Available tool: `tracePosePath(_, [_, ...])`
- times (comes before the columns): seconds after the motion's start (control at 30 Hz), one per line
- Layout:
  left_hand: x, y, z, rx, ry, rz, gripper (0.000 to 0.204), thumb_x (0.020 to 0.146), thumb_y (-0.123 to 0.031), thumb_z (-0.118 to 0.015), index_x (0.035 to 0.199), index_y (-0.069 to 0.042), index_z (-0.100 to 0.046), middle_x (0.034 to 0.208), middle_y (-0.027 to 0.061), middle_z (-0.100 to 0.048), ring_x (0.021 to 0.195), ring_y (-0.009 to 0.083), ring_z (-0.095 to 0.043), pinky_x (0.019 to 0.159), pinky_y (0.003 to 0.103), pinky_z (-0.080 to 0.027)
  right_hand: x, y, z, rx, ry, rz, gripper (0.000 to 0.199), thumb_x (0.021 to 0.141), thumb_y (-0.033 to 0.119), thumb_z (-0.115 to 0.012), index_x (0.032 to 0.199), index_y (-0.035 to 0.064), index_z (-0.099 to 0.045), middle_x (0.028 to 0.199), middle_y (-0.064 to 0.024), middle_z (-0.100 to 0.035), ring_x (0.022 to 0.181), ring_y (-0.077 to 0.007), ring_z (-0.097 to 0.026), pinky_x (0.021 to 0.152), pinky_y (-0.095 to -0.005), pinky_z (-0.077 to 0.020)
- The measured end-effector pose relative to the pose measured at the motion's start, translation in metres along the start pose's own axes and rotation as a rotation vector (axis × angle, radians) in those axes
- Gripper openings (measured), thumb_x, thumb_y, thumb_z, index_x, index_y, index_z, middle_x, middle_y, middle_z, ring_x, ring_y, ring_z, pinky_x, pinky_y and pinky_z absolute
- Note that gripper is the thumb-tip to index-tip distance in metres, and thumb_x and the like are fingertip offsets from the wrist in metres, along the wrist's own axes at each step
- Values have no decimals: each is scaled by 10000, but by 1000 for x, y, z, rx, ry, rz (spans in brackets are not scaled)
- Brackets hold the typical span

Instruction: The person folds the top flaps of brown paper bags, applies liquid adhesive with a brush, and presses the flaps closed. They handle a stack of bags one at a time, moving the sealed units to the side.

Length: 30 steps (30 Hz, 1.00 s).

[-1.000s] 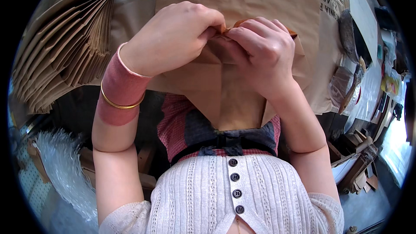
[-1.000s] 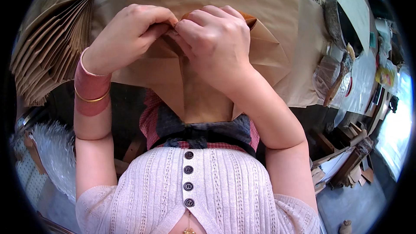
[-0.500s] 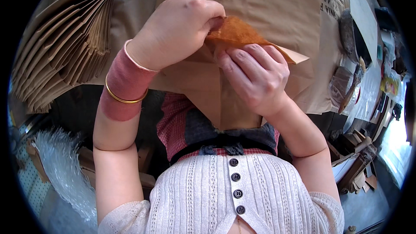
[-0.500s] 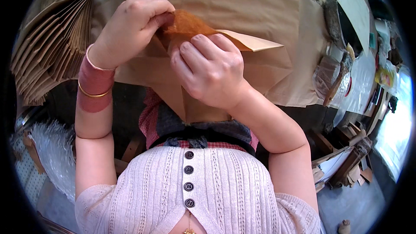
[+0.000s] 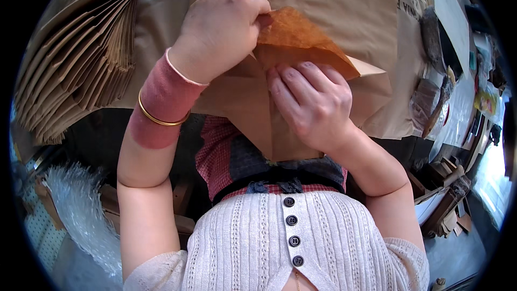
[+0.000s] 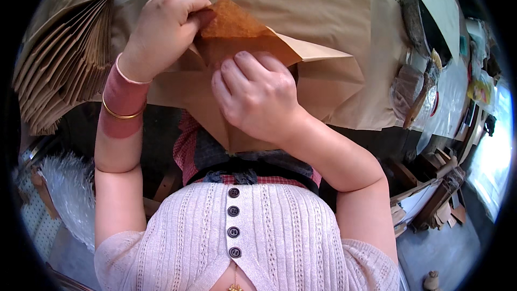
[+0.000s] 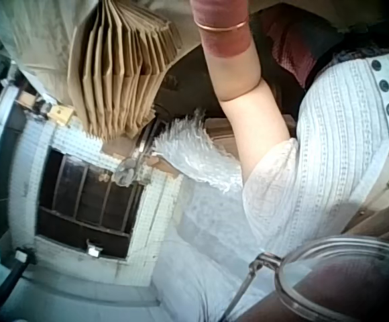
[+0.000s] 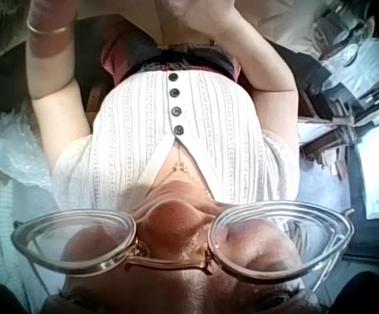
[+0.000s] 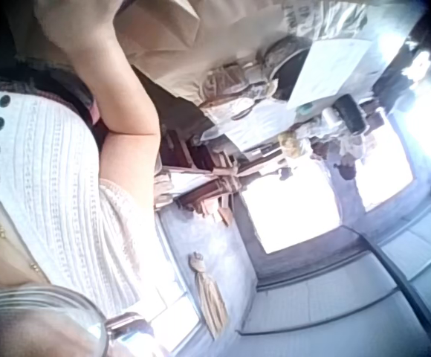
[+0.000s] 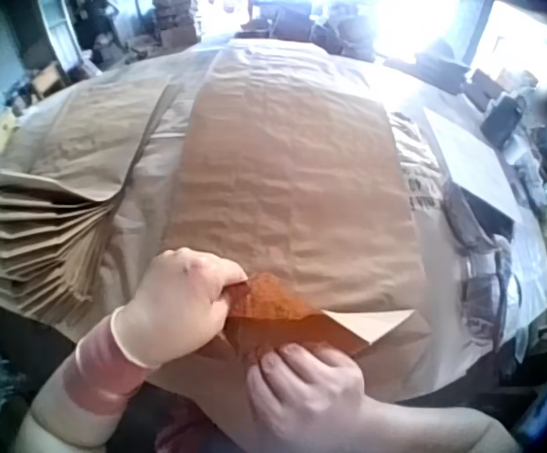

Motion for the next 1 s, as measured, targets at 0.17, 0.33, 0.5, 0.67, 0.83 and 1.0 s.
tracePosePath(0.17, [2,-1,0,-41,173,-14,86,809,-80,-636,837,-3,-661,761,189,-639,721,375,-621,632,410,-481,3,-9,-2,34,13,-40,170,641,149,-613,772,42,-632,709,-25,-509,699,-171,-542,567,-286,-433])
tracePosePath(0.33, [6,0,-5,248,94,20,91,775,-61,-639,848,-12,-663,806,171,-662,765,357,-637,668,405,-493,-3,1,-5,1,53,-2,146,636,164,-600,730,55,-623,719,-25,-514,726,-175,-533,574,-288,-422])
tracePosePath(0.5, [8,9,-6,11,179,30,106,743,-52,-675,842,-16,-663,842,153,-667,828,336,-644,710,438,-496,-10,6,-9,4,75,-16,115,620,167,-603,674,67,-612,718,-28,-516,741,-181,-526,575,-295,-415])
tracePosePath(0.67, [18,-18,0,307,123,-84,164,718,-37,-684,876,-10,-649,844,159,-667,797,323,-641,687,391,-499,-1,8,0,48,111,-58,88,611,155,-606,613,68,-601,711,-46,-522,723,-200,-516,573,-317,-404])
tracePosePath(0.83, [62,28,-43,-22,683,98,151,737,-78,-632,886,-57,-630,819,132,-675,777,315,-675,677,395,-545,-15,27,-21,-72,150,142,124,647,160,-610,630,42,-644,728,-60,-554,747,-224,-530,604,-306,-418])
tracePosePath(1.0, [44,-7,-26,527,10,-103,69,794,-140,-630,858,-116,-628,804,65,-621,813,205,-636,706,374,-499,-18,13,-5,-9,471,127,402,758,228,-628,1078,-16,-630,1107,-163,-618,958,-247,-594,784,-334,-503])
Point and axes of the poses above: each hand's wrist, its own x-axis towards the middle knuckle, its own z-axis out of the back of the hand, y = z × x, the point moved 6 cm from there along x, towards the middle knuckle
